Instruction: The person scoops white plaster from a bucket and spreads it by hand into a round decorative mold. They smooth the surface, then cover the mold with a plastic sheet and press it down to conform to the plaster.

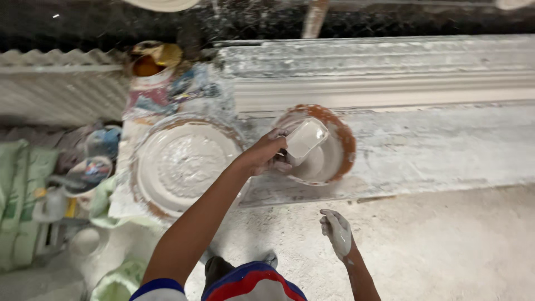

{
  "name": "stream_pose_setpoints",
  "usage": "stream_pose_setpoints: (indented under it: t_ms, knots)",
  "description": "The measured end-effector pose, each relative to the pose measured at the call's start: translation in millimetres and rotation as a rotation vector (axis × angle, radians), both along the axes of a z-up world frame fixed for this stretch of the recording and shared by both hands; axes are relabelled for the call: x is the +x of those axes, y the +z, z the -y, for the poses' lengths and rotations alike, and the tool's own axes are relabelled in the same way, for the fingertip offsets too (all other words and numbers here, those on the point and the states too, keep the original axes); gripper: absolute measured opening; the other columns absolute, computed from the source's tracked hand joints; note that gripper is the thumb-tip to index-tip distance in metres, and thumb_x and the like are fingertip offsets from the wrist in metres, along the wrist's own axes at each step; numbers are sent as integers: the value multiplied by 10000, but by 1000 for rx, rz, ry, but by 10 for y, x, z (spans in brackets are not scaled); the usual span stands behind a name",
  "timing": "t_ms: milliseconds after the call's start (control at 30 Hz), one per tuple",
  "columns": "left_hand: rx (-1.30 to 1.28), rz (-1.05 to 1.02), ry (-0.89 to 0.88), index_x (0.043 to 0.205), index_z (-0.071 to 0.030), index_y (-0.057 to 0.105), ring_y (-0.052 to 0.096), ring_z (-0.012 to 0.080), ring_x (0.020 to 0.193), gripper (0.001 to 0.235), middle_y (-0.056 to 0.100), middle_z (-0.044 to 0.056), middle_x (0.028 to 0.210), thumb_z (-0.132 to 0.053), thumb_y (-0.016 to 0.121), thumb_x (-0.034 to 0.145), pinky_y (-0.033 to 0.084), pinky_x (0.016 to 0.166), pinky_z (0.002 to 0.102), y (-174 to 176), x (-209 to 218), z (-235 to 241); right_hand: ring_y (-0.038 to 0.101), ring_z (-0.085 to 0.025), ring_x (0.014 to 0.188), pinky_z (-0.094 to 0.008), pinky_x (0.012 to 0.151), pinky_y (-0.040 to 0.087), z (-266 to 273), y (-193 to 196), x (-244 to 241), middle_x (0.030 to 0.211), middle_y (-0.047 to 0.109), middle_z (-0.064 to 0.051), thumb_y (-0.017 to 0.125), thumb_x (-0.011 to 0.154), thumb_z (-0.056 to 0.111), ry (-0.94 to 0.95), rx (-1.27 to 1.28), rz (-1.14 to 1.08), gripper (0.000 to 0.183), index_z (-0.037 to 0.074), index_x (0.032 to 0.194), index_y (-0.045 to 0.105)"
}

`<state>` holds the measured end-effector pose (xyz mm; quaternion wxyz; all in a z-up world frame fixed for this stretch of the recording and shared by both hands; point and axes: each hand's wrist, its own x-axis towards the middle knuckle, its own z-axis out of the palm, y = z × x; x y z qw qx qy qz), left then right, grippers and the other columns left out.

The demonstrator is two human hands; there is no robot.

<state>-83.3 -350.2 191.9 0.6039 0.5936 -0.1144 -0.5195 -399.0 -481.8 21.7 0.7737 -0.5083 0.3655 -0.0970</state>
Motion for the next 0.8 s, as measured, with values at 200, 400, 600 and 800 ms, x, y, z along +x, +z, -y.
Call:
stream_pose_setpoints:
  t_ms: [200, 400, 600, 800]
  knots:
    - [-106, -66, 259, 1467, -93, 412, 678, 247, 878, 576, 591, 157, 1104, -183, 550, 916, 663, 791, 442, 258, 106, -1194, 504, -112, 678, -259, 614, 450, -415, -133, 512, 840, 611, -54, 582, 1009, 267, 225, -17, -7, 403, -64, 1233, 629]
    - [12, 66, 529, 1374, -79, 549, 679, 192, 805, 482, 623, 102, 951, -200, 593, 909, 659, 710, 407, -1, 524, -2484, 528, -108, 693, -260, 627, 467, -955, -415, 1100, 856, 635, -49, 592, 1004, 275, 363, 11, -31, 366, -52, 1163, 636]
    - [172, 292, 701, 1304, -109, 650, 606, 99, 738, 422, 639, 19, 876, -209, 665, 894, 585, 603, 296, -490, 992, -3320, 550, -105, 688, -262, 617, 476, -1374, -872, 1644, 836, 647, -43, 599, 993, 291, 395, -55, -161, 271, 38, 1041, 685]
    - [316, 456, 653, 1292, -71, 683, 608, 107, 620, 431, 694, 47, 798, -206, 673, 883, 538, 545, 284, -764, 1332, -3701, 536, -102, 663, -261, 593, 457, -1496, -1016, 1715, 784, 624, -15, 639, 989, 298, 257, -74, -143, 269, 32, 958, 663]
